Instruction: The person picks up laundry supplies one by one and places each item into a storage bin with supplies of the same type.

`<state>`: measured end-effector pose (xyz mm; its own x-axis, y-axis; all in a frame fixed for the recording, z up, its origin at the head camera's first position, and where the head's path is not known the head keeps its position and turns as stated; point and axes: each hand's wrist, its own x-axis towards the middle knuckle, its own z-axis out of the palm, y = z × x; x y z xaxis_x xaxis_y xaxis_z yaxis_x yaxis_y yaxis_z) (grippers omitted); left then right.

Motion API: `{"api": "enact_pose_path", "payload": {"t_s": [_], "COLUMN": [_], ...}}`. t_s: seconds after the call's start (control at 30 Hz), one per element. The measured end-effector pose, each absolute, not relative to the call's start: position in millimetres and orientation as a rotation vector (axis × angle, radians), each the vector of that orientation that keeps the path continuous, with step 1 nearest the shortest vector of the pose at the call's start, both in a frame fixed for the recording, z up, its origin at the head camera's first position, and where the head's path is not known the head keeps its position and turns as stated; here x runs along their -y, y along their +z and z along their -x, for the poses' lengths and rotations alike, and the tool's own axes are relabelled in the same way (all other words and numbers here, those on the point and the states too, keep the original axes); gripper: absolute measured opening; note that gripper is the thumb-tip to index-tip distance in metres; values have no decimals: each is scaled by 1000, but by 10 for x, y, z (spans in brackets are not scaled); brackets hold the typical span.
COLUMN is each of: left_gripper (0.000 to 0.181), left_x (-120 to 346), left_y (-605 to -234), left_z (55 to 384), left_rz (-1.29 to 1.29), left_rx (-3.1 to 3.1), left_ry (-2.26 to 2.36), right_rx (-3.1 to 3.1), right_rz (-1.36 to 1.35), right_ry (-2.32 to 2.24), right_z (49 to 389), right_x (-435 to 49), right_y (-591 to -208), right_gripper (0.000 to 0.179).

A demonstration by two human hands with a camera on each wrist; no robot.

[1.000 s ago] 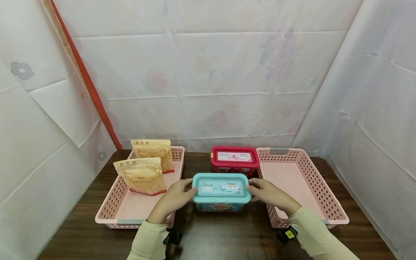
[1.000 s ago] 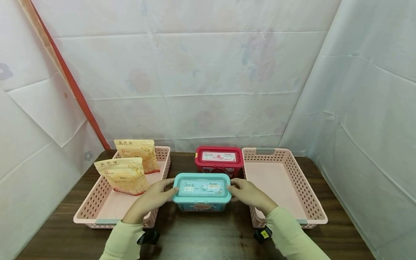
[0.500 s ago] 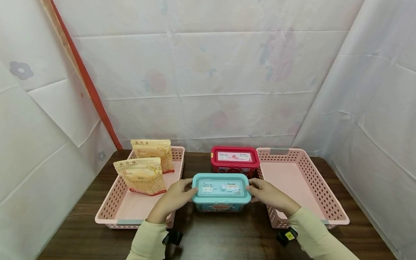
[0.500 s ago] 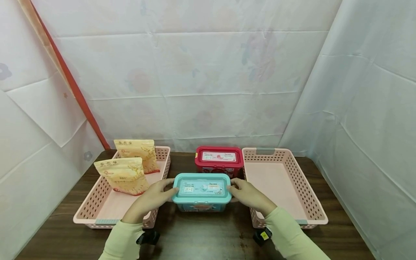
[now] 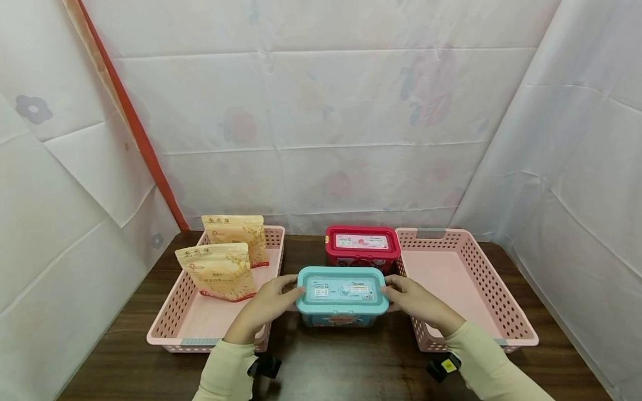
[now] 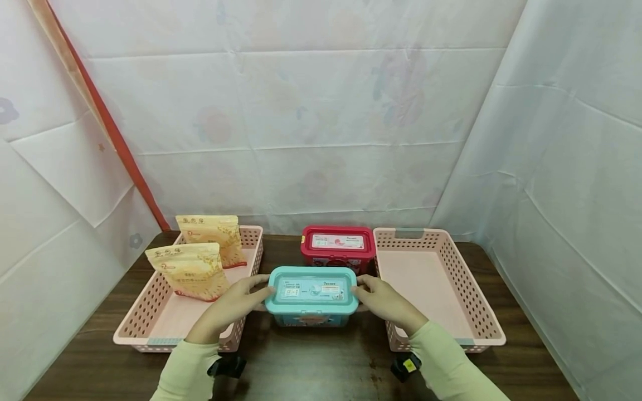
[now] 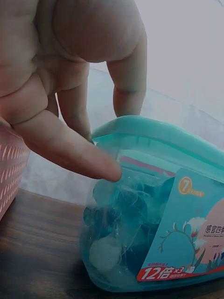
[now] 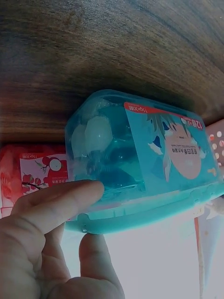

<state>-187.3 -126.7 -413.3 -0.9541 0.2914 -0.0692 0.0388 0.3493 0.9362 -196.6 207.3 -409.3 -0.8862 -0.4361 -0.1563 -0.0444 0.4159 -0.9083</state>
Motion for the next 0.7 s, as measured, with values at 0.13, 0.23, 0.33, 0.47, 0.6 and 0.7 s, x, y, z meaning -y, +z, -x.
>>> {"api": "enact_pose_path", "payload": {"t_s": [0.13, 0.23, 0.33, 0.47, 0.6, 0.7], "left_gripper": [55, 54, 54, 54, 53, 50], "left_x": [1304, 1319, 1320, 1309, 1298, 1286], "left_y": [-4121, -4123, -4137, -4146, -4130, -4116], "left_z": [1875, 1882, 1890, 1910, 1921, 1916], "left_rz": [-360, -380, -341, -240, -182, -145], "left_rx": [-2290, -2231, -2177, -2114, -2079, -2034], "left_ry": [1720, 1787, 1873, 1988, 2075, 2157], "right_rx": [-2282, -2270, -2273, -2270, -2278, -2271], "right_rz": [415, 403, 403, 408, 404, 377], "right_ry": [-1511, -1554, -1592, -1650, -1713, -1763], "right_z": [1964, 1964, 1953, 1929, 1904, 1892], "right_x": [-2094, -2105, -2117, -2136, -2142, -2133], "right_y": [-4089, -4076, -4056, -4017, -3959, -3917], "right_gripper": [51, 53, 55, 58, 58, 56]}}
